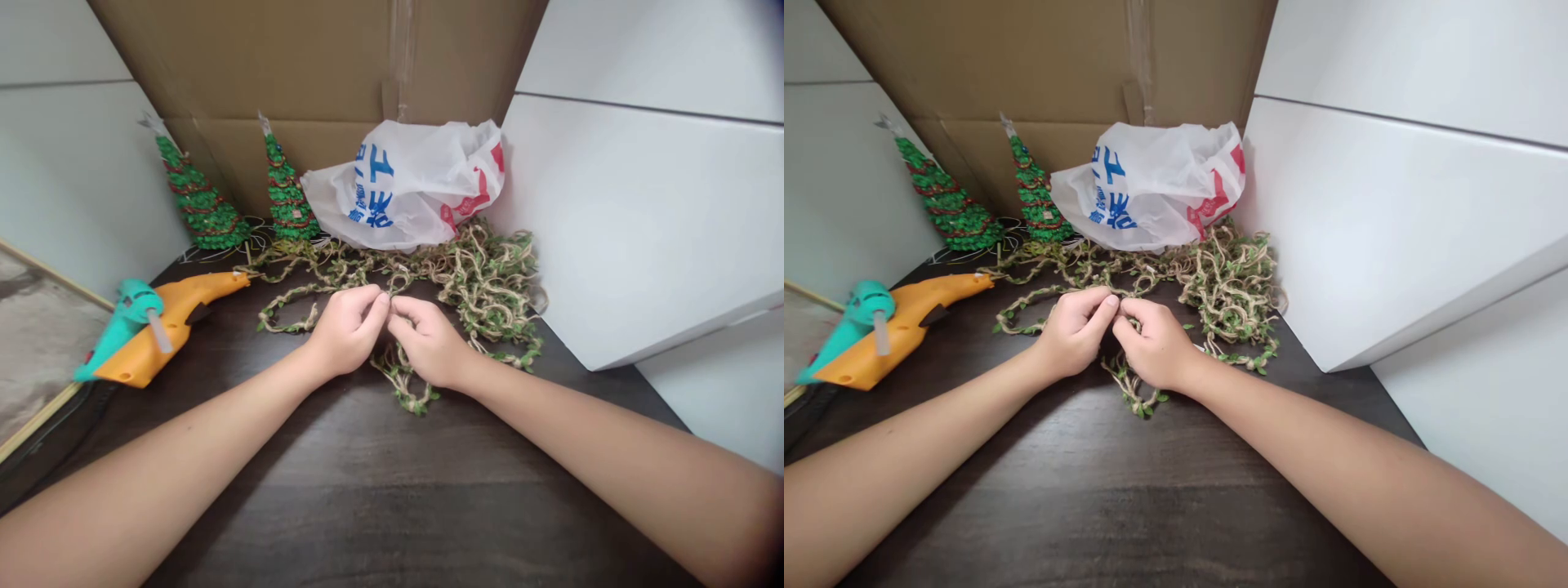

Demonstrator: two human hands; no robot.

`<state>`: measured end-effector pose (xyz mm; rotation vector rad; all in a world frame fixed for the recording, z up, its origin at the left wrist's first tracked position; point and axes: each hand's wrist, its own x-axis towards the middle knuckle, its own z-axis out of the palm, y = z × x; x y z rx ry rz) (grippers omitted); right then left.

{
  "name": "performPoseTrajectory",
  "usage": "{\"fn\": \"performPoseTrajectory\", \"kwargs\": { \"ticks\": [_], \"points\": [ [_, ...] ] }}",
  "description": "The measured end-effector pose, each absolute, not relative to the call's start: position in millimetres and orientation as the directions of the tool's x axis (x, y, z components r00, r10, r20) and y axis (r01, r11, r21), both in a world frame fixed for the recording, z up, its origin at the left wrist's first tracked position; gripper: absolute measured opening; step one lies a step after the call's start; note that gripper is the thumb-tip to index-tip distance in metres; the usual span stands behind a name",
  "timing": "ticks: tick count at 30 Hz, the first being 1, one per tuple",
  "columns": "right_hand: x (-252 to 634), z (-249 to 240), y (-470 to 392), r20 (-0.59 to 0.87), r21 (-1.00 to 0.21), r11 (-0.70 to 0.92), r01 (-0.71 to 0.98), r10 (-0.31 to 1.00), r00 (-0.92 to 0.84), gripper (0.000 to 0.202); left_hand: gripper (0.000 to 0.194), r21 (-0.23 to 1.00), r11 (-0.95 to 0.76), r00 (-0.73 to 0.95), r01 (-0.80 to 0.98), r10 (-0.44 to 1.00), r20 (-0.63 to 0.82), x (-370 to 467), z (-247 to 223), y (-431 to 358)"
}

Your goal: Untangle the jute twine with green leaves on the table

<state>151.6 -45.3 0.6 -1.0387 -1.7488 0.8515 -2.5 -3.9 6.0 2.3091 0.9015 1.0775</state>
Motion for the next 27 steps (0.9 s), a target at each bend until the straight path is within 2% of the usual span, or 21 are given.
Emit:
{"fn": "performPoseTrajectory", "kwargs": {
  "ticks": [8, 14, 17, 22, 26, 27],
  "points": [
    [153.1, -0.2, -43.8, 0.346, -0.902, 0.371, 0.220, 0.927, -0.147, 0.029, 0.038, 0.615, -0.670, 0.404, 0.416, 0.742, 0.535, -1.8, 5.3, -3.5],
    [153.9, -3.1, -39.5, 0.266, -0.964, 0.261, 0.054, 0.958, 0.108, 0.024, 0.037, 0.620, -0.623, 0.337, 0.477, 0.781, 0.525, 0.1, 3.2, -2.9],
    [153.9, -5.2, -37.1, 0.203, -0.978, 0.206, -0.006, 0.967, 0.155, 0.023, 0.038, 0.623, -0.624, 0.343, 0.472, 0.781, 0.522, 0.2, 2.6, -2.5],
    [155.0, -5.7, -36.3, 0.248, -0.969, 0.242, 0.058, 0.957, 0.150, 0.023, 0.039, 0.586, -0.650, 0.402, 0.485, 0.760, 0.511, -0.3, 3.8, 0.0],
    [153.7, -2.4, -39.7, 0.308, -0.935, 0.299, 0.191, 0.951, 0.020, 0.025, 0.010, 0.533, -0.698, 0.351, 0.479, 0.709, 0.612, -1.3, 2.4, 2.7],
    [153.2, -1.7, -40.6, 0.316, -0.925, 0.311, 0.218, 0.949, -0.015, 0.025, 0.021, 0.516, -0.711, 0.318, 0.478, 0.688, 0.652, -1.6, 1.9, 2.6]
  ]
}}
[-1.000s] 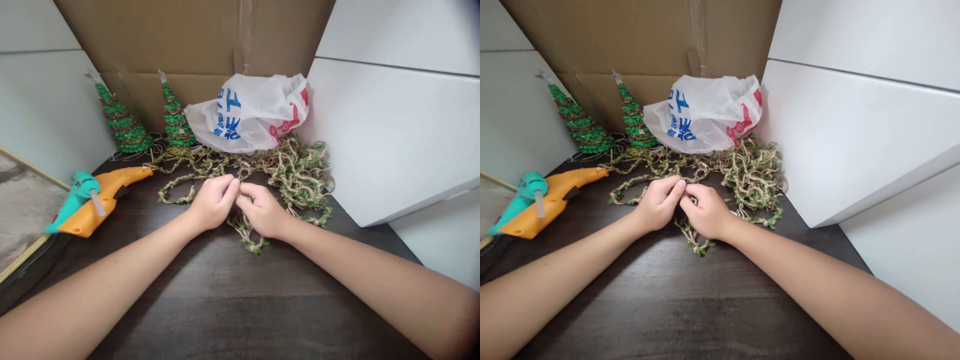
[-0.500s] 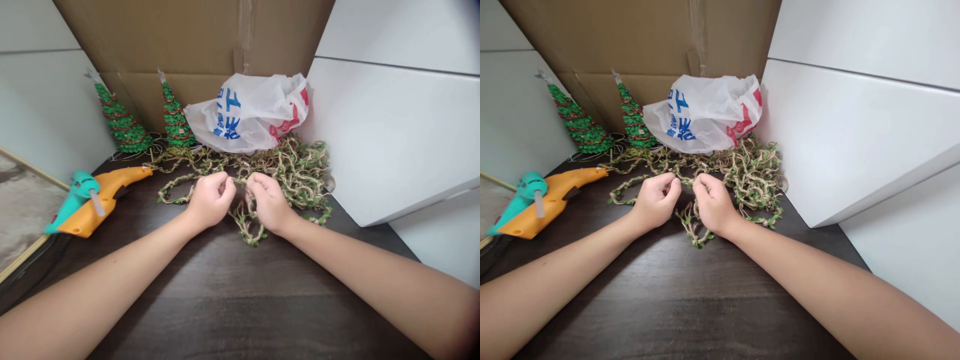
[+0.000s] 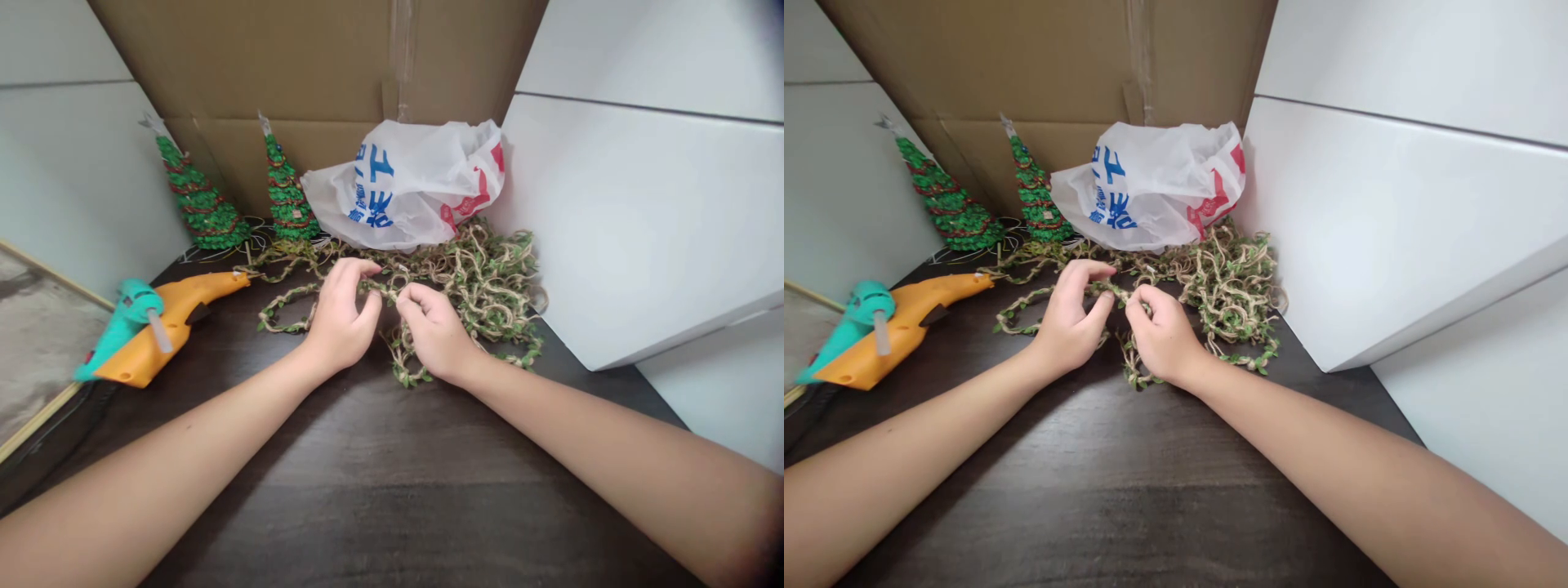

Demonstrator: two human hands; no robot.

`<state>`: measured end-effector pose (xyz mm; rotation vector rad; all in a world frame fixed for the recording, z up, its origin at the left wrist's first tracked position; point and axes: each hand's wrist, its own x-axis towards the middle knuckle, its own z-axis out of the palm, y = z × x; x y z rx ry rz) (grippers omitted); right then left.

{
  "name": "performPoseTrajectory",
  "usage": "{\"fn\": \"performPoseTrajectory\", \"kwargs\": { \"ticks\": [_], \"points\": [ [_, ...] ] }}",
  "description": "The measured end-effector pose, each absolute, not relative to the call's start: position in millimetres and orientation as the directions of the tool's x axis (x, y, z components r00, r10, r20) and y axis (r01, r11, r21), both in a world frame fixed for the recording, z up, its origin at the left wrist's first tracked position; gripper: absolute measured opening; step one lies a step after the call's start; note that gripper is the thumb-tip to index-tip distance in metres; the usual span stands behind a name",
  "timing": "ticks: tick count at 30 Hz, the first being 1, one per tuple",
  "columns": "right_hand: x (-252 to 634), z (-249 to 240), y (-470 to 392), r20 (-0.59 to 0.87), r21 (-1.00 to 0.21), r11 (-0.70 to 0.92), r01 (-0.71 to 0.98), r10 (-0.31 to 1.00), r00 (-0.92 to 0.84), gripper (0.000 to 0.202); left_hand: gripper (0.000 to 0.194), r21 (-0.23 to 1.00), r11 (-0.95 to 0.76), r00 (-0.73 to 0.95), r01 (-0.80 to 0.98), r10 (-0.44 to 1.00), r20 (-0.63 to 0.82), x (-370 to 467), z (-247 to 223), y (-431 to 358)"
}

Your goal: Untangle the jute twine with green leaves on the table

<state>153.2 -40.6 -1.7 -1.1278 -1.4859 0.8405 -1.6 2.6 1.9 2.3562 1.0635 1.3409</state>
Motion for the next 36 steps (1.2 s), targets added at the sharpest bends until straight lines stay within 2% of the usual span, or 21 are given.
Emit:
{"fn": "performPoseTrajectory", "kwargs": {
  "ticks": [1, 3, 5, 9, 16, 25, 32, 36],
  "points": [
    [152.6, -1.3, -41.4, 0.324, -0.914, 0.324, 0.244, 0.945, -0.041, 0.025, 0.033, 0.496, -0.723, 0.292, 0.480, 0.665, 0.688, -1.9, 1.7, 2.0],
    [151.8, -1.5, -42.1, 0.333, -0.894, 0.340, 0.293, 0.940, -0.076, 0.026, 0.043, 0.451, -0.751, 0.283, 0.481, 0.621, 0.731, -2.1, 1.8, -0.4],
    [151.4, -2.5, -41.9, 0.335, -0.881, 0.349, 0.320, 0.937, -0.098, 0.025, 0.040, 0.419, -0.789, 0.358, 0.448, 0.588, 0.725, -2.0, 2.5, -3.4],
    [151.6, -3.8, -40.7, 0.331, -0.886, 0.355, 0.299, 0.935, -0.130, 0.020, 0.027, 0.442, -0.784, 0.515, 0.435, 0.620, 0.592, -1.5, 2.5, -6.6],
    [152.9, -4.5, -39.8, 0.331, -0.881, 0.343, 0.326, 0.939, -0.093, 0.021, 0.023, 0.482, -0.716, 0.502, 0.506, 0.698, 0.511, -0.5, 3.6, -5.8],
    [152.3, -4.5, -41.9, 0.305, -0.900, 0.317, 0.300, 0.948, -0.088, 0.022, 0.018, 0.580, -0.703, 0.339, 0.412, 0.709, 0.618, -4.1, 0.6, -2.1],
    [152.7, -3.5, -42.3, 0.310, -0.898, 0.321, 0.300, 0.947, -0.084, 0.029, 0.015, 0.545, -0.732, 0.319, 0.408, 0.674, 0.667, -3.9, 0.2, 0.0],
    [153.4, -3.0, -42.1, 0.330, -0.907, 0.343, 0.243, 0.939, -0.094, 0.031, 0.019, 0.534, -0.703, 0.357, 0.471, 0.705, 0.613, -2.0, 0.6, 1.7]
  ]
}}
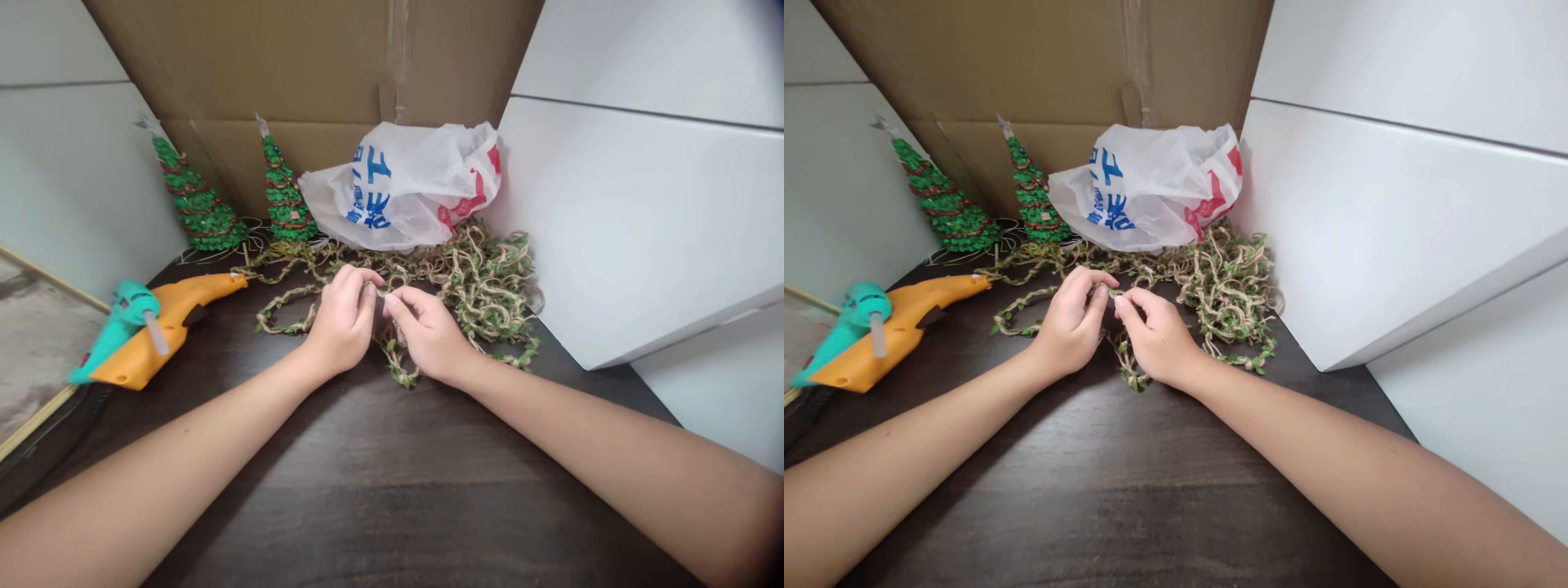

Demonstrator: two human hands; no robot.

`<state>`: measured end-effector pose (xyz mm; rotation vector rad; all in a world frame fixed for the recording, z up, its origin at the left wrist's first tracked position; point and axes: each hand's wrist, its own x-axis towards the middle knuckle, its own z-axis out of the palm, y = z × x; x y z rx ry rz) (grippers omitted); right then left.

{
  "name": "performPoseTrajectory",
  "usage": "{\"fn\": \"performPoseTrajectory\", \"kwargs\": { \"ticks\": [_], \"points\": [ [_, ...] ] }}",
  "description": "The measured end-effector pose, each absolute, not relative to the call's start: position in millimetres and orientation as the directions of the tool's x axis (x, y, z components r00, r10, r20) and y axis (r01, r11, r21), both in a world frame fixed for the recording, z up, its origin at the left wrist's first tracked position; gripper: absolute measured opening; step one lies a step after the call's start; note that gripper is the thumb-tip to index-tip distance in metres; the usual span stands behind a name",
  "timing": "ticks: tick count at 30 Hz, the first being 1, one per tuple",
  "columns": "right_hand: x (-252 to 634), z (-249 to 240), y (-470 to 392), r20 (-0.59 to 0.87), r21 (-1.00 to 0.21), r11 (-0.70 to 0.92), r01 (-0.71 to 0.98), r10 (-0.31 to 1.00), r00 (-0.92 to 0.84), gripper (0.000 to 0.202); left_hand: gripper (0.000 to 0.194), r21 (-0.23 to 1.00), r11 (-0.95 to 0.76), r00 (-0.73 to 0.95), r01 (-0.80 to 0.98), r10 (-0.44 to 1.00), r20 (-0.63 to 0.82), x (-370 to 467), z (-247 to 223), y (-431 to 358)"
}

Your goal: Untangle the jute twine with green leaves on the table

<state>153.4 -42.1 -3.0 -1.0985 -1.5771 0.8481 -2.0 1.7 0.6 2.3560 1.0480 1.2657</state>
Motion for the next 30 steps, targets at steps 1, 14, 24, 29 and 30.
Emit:
{"fn": "performPoseTrajectory", "kwargs": {
  "ticks": [1, 14, 24, 29, 30],
  "points": [
    [154, -3, -42, 0.340, -0.911, 0.347, 0.225, 0.938, -0.071, 0.030, 0.020, 0.529, -0.697, 0.382, 0.484, 0.712, 0.589, -2, 1, 2],
    [153, -1, -42, 0.393, -0.878, 0.405, 0.255, 0.914, -0.102, 0.035, 0.037, 0.571, -0.791, 0.596, 0.221, 0.573, 0.563, -7, 11, -8],
    [153, -2, -43, 0.358, -0.895, 0.364, 0.257, 0.931, -0.072, 0.033, 0.027, 0.588, -0.780, 0.438, 0.214, 0.614, 0.656, -8, 4, -10],
    [153, -3, -41, 0.354, -0.904, 0.355, 0.239, 0.934, -0.048, 0.027, 0.023, 0.623, -0.771, 0.455, 0.131, 0.605, 0.653, -7, 3, -10],
    [153, -4, -41, 0.353, -0.905, 0.354, 0.236, 0.934, -0.048, 0.025, 0.022, 0.634, -0.764, 0.449, 0.116, 0.610, 0.653, -6, 2, -10]
  ]
}}
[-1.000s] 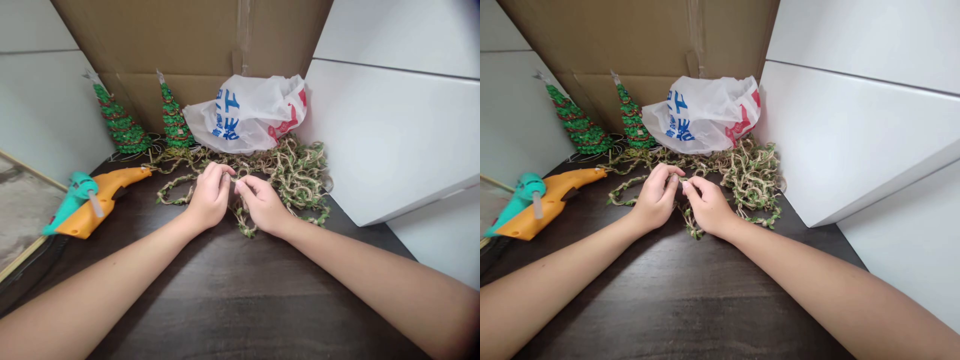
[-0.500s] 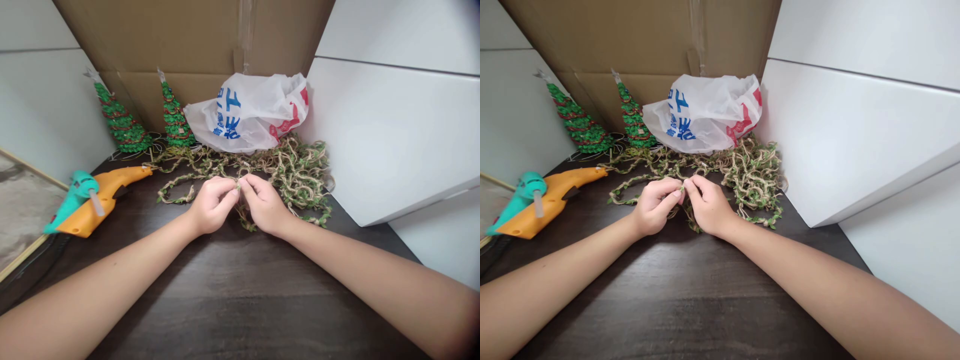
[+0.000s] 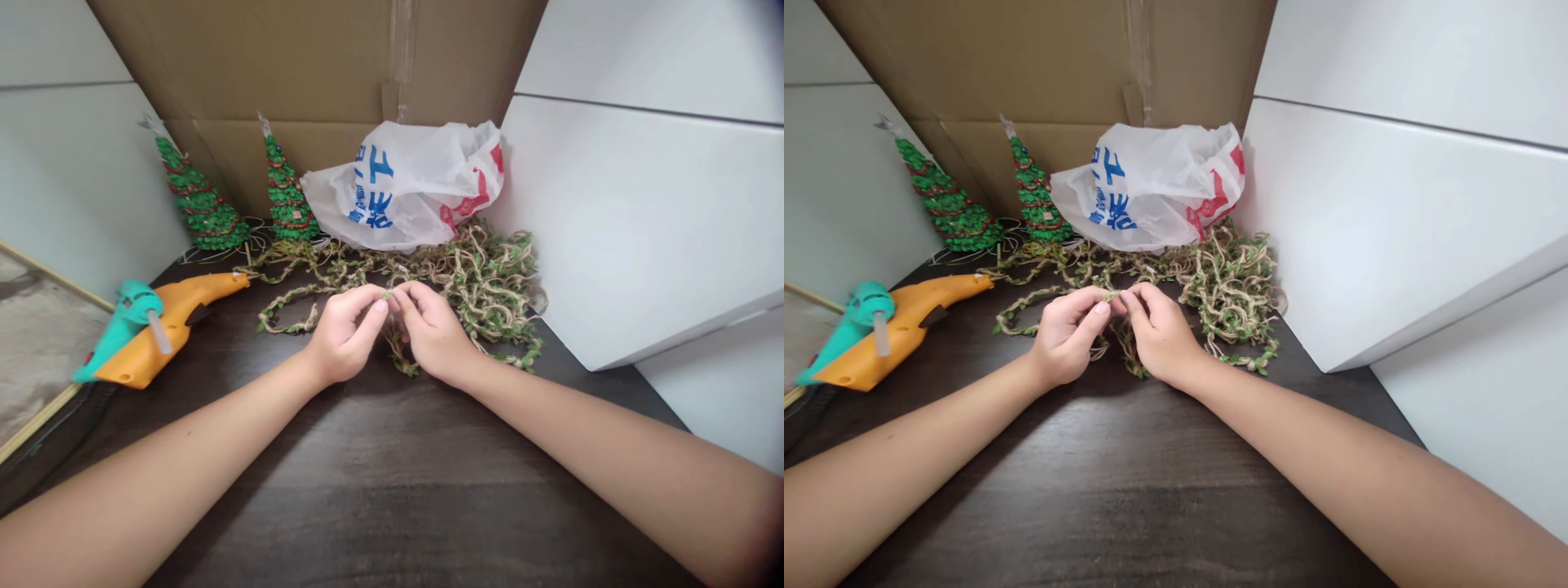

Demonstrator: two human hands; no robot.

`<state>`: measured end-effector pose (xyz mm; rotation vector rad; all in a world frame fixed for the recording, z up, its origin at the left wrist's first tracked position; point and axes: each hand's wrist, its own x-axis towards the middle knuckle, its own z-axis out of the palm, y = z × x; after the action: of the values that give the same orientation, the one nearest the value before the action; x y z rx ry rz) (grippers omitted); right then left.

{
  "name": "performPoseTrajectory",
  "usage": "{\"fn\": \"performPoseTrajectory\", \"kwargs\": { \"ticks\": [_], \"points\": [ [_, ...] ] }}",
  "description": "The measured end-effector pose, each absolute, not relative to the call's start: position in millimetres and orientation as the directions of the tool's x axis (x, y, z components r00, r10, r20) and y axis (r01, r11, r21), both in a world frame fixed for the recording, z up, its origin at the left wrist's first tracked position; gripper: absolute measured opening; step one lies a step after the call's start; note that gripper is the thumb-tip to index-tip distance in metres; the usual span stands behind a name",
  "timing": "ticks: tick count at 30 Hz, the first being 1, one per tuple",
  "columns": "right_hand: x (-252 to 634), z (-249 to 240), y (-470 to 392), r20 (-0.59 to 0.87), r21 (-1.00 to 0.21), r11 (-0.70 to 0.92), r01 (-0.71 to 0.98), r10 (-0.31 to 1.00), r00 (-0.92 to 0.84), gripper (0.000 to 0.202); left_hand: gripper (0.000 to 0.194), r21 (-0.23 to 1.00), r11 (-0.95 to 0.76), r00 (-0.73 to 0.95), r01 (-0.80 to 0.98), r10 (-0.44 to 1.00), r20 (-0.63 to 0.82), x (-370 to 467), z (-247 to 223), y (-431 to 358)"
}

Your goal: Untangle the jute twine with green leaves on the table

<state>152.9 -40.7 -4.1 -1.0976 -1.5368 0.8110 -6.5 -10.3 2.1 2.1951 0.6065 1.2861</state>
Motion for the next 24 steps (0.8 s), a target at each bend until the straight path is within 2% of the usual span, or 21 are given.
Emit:
{"fn": "performPoseTrajectory", "kwargs": {
  "ticks": [6, 14, 18, 24],
  "points": [
    [151.9, -7.2, -38.5, 0.342, -0.907, 0.357, 0.221, 0.934, -0.104, 0.025, 0.023, 0.651, -0.742, 0.359, 0.160, 0.658, 0.662, -2.3, -1.6, -7.8],
    [152.6, -7.0, -38.9, 0.354, -0.911, 0.361, 0.201, 0.933, -0.071, 0.032, 0.021, 0.616, -0.743, 0.420, 0.263, 0.663, 0.620, -0.7, -2.1, -1.8],
    [152.8, -7.0, -38.7, 0.339, -0.926, 0.351, 0.141, 0.935, -0.100, 0.024, 0.019, 0.608, -0.738, 0.426, 0.295, 0.670, 0.607, -0.9, -1.1, -2.2],
    [152.9, -8.5, -38.9, 0.340, -0.908, 0.349, 0.232, 0.937, -0.081, 0.022, 0.018, 0.605, -0.725, 0.421, 0.329, 0.686, 0.594, -0.3, -0.5, -2.6]
  ]
}}
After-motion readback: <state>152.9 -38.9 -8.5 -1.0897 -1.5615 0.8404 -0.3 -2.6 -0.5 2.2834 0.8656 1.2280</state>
